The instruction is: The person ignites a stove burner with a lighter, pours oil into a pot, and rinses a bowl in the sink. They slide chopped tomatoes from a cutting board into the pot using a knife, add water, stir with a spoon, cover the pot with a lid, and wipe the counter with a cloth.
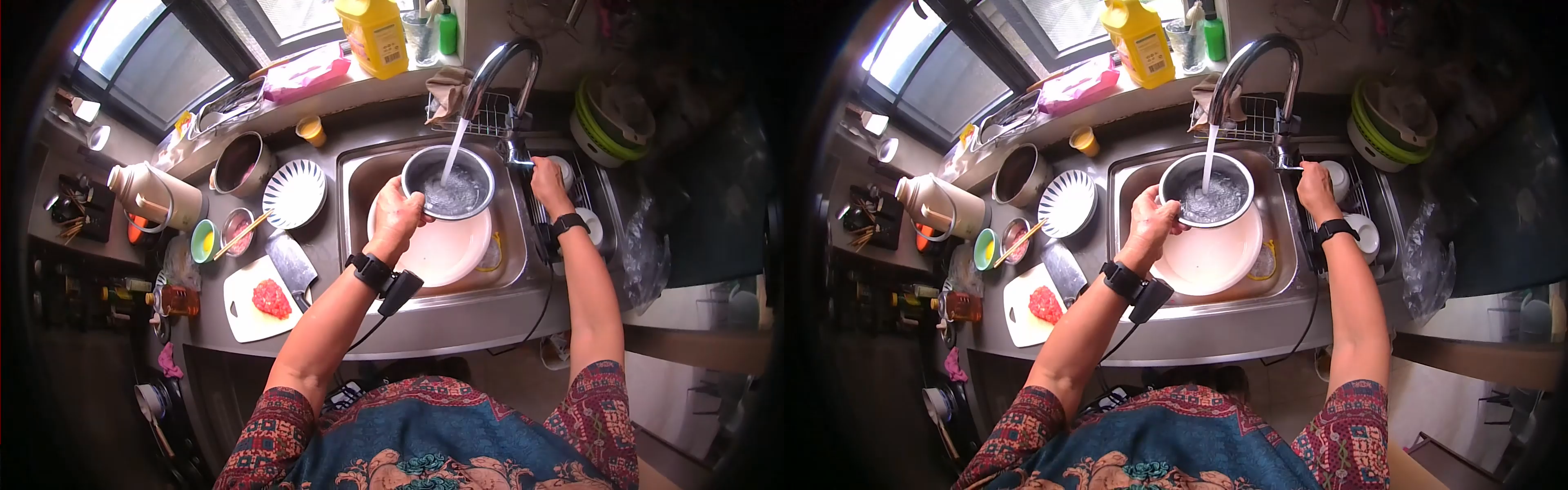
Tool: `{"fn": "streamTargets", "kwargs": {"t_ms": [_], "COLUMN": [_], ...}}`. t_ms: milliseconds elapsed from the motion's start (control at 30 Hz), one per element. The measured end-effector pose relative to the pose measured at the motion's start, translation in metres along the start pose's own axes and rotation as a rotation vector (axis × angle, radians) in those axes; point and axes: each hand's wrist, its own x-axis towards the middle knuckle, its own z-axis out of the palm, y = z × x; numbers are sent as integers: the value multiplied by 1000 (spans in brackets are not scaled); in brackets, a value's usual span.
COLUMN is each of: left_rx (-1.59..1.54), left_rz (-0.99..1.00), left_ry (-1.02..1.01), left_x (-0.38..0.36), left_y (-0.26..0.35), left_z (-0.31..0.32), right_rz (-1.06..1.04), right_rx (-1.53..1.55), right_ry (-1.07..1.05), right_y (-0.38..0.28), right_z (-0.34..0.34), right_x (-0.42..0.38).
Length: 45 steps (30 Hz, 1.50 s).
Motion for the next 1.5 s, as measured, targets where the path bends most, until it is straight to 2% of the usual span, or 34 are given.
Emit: {"fn": "streamTargets", "kwargs": {"t_ms": [233, 567, 1500], "left_rx": [-4, 25, -49], "left_rz": [-1, -57, 18], "left_ry": [-21, -7, -27], "left_x": [-2, -2, -2], "left_y": [-7, -22, -43], "left_z": [-2, -5, -1], "right_rz": [-32, 19, -35], "right_rx": [11, -26, -43], "right_ry": [32, -51, -74], "right_y": [1, -3, 1], "right_z": [3, -1, -2], "right_x": [-1, 0, -1]}}
